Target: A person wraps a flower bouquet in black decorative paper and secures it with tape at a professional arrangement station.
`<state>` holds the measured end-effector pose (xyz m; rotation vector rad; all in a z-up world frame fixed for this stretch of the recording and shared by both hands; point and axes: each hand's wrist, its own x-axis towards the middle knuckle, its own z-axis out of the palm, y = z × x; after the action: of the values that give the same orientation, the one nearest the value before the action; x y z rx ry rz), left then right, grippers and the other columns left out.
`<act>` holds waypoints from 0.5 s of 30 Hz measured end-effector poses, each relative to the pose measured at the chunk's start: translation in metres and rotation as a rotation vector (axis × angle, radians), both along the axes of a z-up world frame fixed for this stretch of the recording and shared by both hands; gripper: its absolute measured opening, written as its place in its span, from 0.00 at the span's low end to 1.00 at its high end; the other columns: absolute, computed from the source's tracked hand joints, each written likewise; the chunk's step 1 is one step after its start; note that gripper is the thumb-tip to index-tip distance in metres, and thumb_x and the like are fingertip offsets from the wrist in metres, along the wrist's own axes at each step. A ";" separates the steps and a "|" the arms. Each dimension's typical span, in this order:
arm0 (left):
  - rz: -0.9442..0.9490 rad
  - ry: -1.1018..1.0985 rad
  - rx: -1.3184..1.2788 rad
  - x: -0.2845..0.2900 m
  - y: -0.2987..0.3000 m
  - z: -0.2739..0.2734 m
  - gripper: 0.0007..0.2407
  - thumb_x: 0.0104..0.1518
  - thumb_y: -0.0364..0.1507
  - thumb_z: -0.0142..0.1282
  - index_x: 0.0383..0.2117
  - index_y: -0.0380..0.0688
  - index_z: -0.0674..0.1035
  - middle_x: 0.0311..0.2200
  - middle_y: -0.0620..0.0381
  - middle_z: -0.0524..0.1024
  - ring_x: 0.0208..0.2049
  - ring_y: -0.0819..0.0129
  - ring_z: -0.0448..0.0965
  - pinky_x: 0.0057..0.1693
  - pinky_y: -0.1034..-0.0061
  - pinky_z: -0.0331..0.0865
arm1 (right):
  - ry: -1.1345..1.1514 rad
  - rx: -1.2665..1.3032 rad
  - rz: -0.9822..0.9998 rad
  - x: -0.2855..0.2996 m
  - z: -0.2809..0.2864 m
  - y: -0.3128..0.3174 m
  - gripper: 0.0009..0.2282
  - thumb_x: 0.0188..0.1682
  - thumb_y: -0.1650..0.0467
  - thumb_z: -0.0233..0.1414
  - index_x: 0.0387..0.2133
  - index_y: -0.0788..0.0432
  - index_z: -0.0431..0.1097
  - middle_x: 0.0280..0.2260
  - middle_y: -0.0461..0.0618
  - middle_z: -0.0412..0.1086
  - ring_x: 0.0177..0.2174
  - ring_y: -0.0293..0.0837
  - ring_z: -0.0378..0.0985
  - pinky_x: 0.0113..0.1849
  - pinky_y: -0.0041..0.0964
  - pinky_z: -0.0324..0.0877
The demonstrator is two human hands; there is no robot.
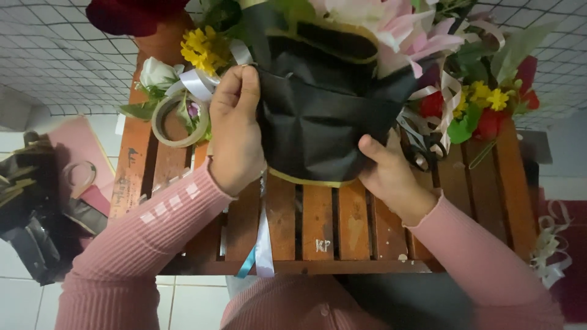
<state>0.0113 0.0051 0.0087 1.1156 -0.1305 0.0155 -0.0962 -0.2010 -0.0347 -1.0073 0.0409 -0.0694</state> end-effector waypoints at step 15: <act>0.037 -0.054 0.015 -0.003 -0.007 0.000 0.15 0.65 0.42 0.43 0.35 0.46 0.79 0.33 0.58 0.78 0.36 0.71 0.79 0.46 0.76 0.74 | 0.143 0.082 0.018 -0.008 0.001 0.011 0.28 0.41 0.69 0.62 0.57 0.56 0.64 0.54 0.54 0.69 0.54 0.52 0.72 0.59 0.51 0.68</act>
<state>0.0083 -0.0022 0.0090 1.1331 -0.1585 0.0778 -0.1041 -0.1905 -0.0341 -0.9290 0.1636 0.0206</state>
